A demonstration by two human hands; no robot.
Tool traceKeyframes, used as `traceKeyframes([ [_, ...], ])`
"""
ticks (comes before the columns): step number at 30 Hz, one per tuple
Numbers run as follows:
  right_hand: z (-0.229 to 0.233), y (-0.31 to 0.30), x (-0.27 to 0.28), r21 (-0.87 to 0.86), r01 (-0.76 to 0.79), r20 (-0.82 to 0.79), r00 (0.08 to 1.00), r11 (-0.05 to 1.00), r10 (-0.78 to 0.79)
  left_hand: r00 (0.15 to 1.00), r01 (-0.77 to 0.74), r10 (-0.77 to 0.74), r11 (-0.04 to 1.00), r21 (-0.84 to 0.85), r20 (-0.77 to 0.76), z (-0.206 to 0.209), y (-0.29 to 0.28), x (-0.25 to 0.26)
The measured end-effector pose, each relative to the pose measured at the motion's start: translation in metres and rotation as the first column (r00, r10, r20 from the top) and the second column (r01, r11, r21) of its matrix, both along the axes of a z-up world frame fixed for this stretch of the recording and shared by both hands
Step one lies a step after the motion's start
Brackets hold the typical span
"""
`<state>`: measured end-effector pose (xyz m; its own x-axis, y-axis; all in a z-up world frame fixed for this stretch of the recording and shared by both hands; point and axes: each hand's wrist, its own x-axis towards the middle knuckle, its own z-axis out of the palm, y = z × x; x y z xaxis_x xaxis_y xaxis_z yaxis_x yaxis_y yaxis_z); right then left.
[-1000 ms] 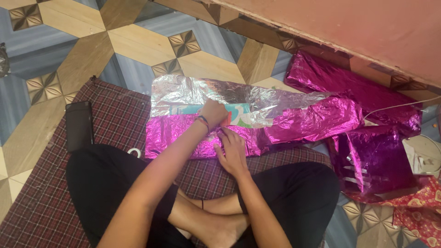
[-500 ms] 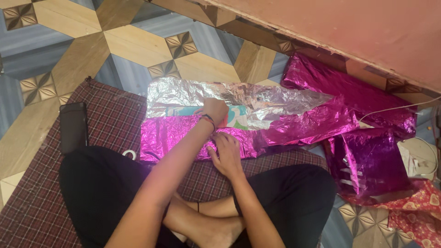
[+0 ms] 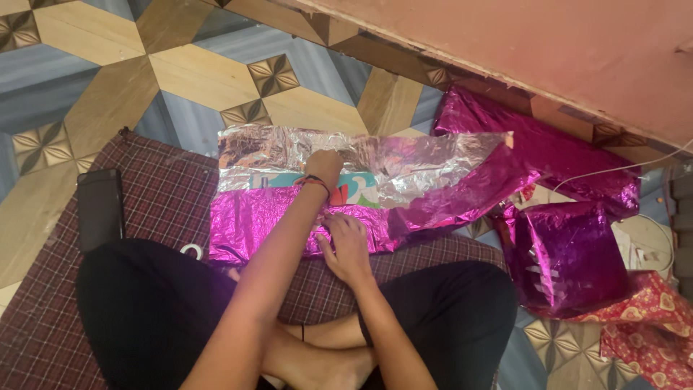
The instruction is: The person wraps a rectangular box with shiny pink and silver wrapping paper. They fold the paper over the box, smooth the edges, and secure the paper with tape while sitting on the floor.
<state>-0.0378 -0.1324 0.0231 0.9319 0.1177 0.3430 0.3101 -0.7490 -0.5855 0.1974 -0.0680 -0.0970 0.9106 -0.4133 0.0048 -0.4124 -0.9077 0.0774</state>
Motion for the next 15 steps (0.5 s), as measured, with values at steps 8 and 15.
traceKeyframes([
  [8, -0.007, -0.004, -0.003, -0.007, -0.019, 0.015, 1.000, 1.000, 0.019, 0.991, 0.105, -0.098, 0.992, -0.065, 0.095, 0.040, 0.029, -0.017],
  [15, -0.013, -0.007, 0.001, 0.075, -0.006, -0.028, 1.000, 0.997, 0.008, 0.978, 0.125, -0.037, 0.894, -0.430, 0.207, 0.090, 0.098, -0.119],
])
